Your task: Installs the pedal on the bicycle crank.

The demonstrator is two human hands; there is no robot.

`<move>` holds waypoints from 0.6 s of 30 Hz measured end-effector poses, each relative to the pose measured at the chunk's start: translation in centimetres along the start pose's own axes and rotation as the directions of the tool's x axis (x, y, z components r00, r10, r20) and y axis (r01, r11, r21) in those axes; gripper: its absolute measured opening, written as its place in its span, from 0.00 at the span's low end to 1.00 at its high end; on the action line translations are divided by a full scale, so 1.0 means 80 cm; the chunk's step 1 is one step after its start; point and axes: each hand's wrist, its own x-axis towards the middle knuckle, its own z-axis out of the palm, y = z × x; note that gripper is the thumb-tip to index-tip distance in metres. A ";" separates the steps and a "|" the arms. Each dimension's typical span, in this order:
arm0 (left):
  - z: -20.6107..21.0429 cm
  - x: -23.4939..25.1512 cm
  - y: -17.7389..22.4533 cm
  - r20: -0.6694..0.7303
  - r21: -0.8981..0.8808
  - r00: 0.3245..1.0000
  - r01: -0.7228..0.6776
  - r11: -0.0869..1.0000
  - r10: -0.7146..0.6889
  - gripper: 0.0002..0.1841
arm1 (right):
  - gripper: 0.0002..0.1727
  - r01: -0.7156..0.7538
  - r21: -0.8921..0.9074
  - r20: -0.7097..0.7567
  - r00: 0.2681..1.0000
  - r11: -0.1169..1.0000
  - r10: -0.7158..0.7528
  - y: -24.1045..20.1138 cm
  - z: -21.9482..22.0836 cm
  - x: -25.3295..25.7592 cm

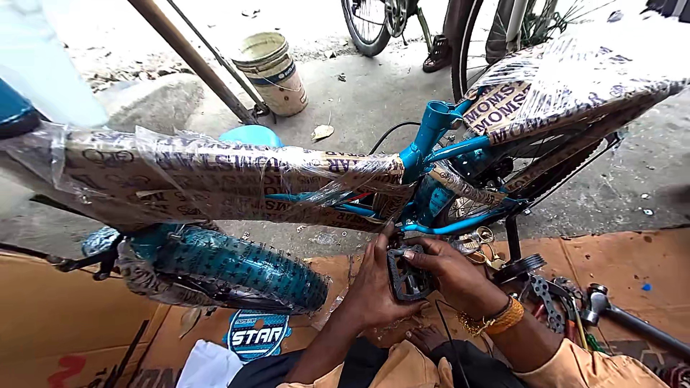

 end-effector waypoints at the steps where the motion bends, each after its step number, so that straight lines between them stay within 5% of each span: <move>1: 0.002 0.000 0.000 -0.015 0.011 1.000 -0.002 1.000 0.002 0.74 | 0.16 -0.016 0.018 0.008 1.000 1.000 0.016 -0.001 -0.001 0.000; 6: 0.003 0.003 0.004 -0.041 -0.068 0.999 0.019 0.998 -0.022 0.73 | 0.20 -0.126 0.119 -0.002 0.992 0.985 0.127 -0.016 0.002 0.007; 9: 0.005 0.002 0.008 -0.032 -0.037 0.998 0.050 0.998 -0.051 0.74 | 0.12 -0.155 0.151 -0.142 0.974 0.976 0.176 -0.026 0.014 0.016; 12: 0.003 0.001 0.012 0.013 -0.002 0.995 0.101 0.995 -0.101 0.73 | 0.05 -0.175 0.124 -0.231 0.952 0.977 0.200 -0.037 0.026 0.024; 18: -0.006 0.001 0.019 0.016 0.024 0.989 0.149 0.989 -0.150 0.73 | 0.10 -0.242 0.039 -0.234 0.941 0.969 0.244 -0.045 0.029 0.025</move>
